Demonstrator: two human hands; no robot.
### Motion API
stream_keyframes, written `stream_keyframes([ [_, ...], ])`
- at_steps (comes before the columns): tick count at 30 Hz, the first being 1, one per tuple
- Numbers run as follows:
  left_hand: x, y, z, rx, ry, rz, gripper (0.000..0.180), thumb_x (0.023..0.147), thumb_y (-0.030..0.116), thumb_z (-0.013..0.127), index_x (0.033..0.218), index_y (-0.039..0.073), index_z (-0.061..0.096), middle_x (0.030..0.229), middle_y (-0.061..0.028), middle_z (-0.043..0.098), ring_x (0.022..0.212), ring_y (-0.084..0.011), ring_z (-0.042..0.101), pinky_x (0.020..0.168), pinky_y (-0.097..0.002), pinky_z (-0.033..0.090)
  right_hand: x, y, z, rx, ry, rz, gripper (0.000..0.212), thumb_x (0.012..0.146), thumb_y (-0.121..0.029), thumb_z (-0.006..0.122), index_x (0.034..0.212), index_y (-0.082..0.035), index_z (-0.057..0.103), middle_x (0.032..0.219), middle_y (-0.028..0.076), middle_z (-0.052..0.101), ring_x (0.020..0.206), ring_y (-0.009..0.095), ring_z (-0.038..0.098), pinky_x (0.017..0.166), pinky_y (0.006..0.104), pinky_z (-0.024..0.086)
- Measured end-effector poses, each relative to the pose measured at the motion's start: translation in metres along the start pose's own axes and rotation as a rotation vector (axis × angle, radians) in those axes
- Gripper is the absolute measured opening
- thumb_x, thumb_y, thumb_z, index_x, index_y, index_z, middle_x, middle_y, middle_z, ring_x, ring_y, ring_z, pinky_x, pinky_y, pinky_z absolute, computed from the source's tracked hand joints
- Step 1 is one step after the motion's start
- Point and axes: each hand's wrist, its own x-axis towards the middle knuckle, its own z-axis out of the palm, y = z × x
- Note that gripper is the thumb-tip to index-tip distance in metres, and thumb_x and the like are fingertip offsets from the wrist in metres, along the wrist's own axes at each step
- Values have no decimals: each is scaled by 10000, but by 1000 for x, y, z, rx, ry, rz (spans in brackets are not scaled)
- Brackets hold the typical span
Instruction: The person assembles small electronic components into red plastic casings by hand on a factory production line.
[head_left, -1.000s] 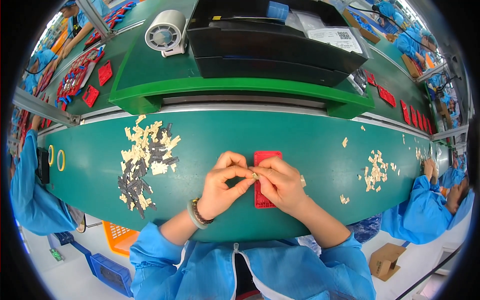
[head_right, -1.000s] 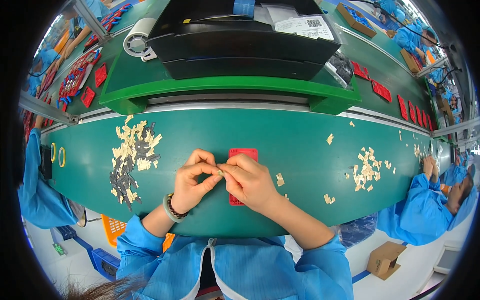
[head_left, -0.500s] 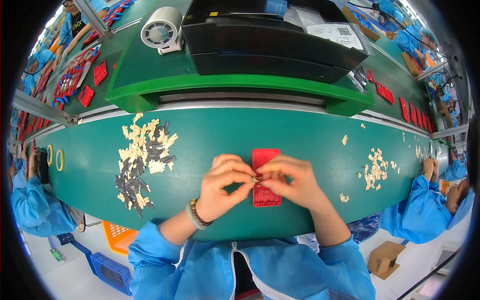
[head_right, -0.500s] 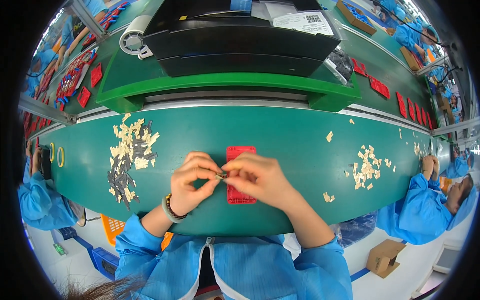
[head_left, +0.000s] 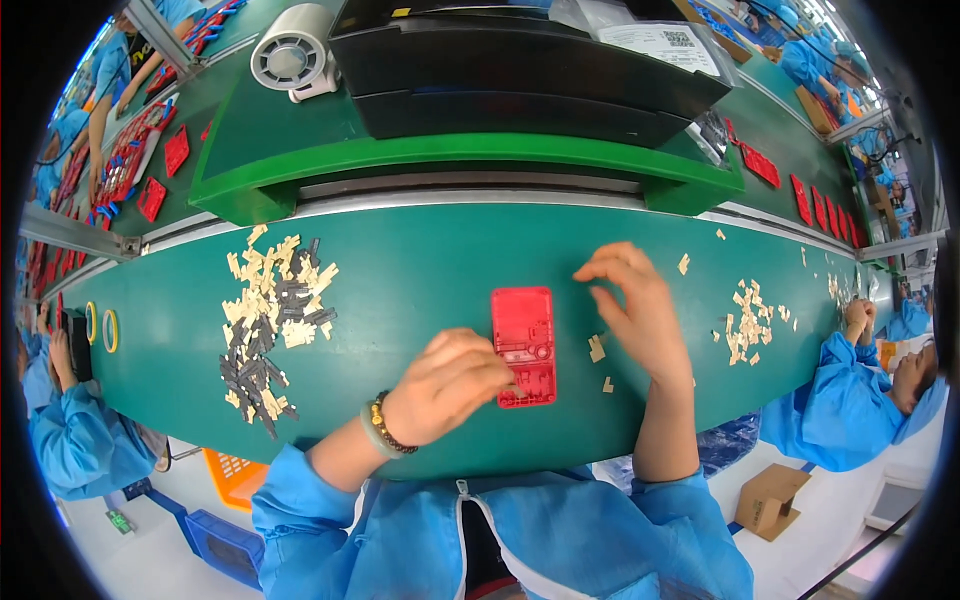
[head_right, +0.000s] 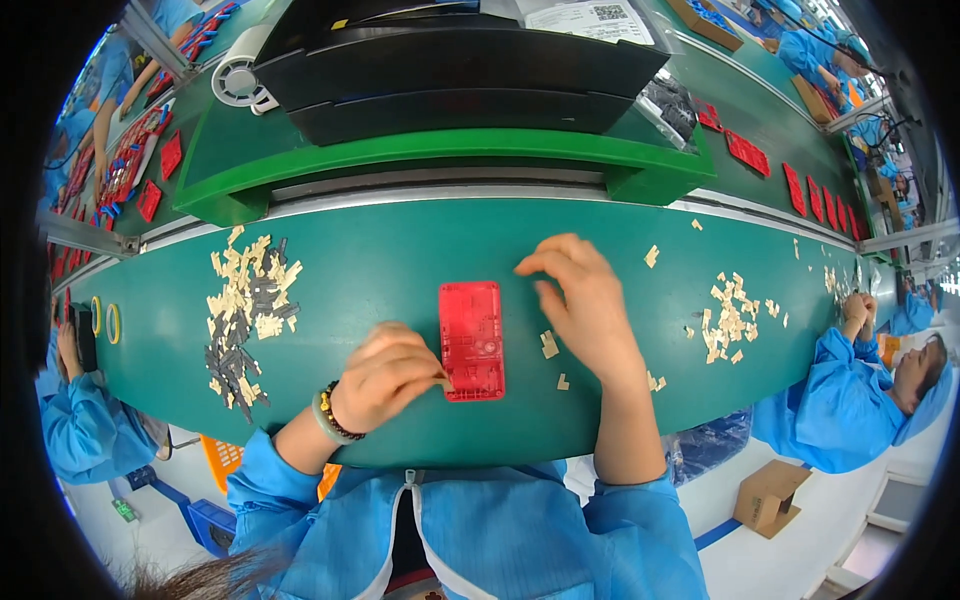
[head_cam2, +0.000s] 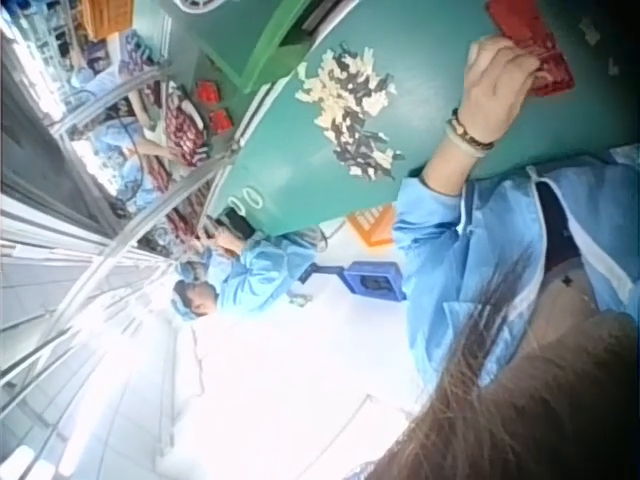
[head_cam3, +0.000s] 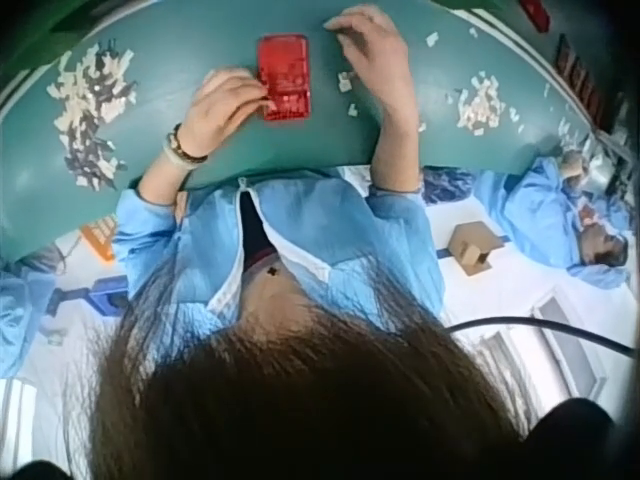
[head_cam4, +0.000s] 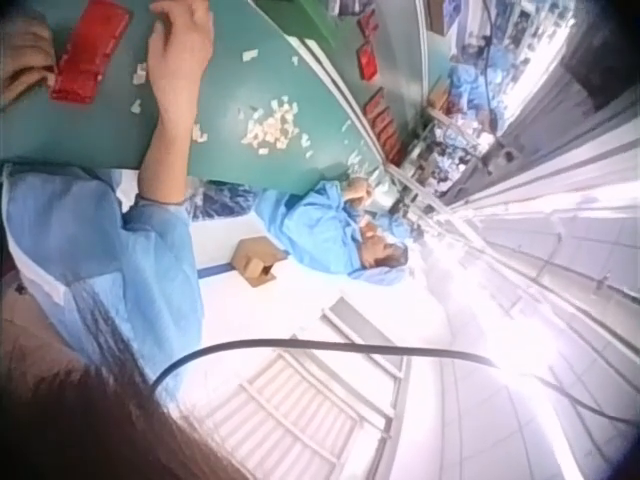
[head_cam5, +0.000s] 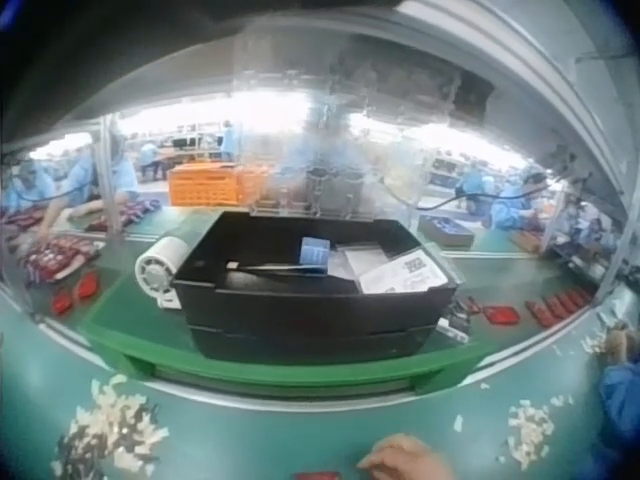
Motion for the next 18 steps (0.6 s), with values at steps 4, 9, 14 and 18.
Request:
stream_keyframes([
  [4,0,-5,-2,328,95,135,227,655,100,765,855,83,661,851,-35,660,777,-214,573,703,-371,460,-2,-36,14,534,-249,-128,189,695,-36,760,807,-51,608,900,70,581,838,228,595,720,316,474],
  [9,-2,-1,1,543,104,177,199,669,148,741,843,107,655,837,-15,664,719,-190,548,662,-345,411,-9,-38,31,436,-348,-225,232,729,-179,768,790,-85,565,876,29,577,828,231,581,699,337,477],
  [14,1,0,2,571,132,154,194,664,150,722,839,97,658,825,-21,645,731,-187,554,691,-346,421,-9,-44,30,300,-145,-317,237,728,-204,756,787,-96,554,847,20,573,805,223,573,678,347,471],
  [18,3,-4,9,571,108,-85,217,676,105,731,876,74,653,798,-40,615,768,-219,563,727,-345,429,-12,-19,16,110,-341,-201,200,708,-126,755,817,-78,594,903,43,605,845,251,601,717,347,484],
])
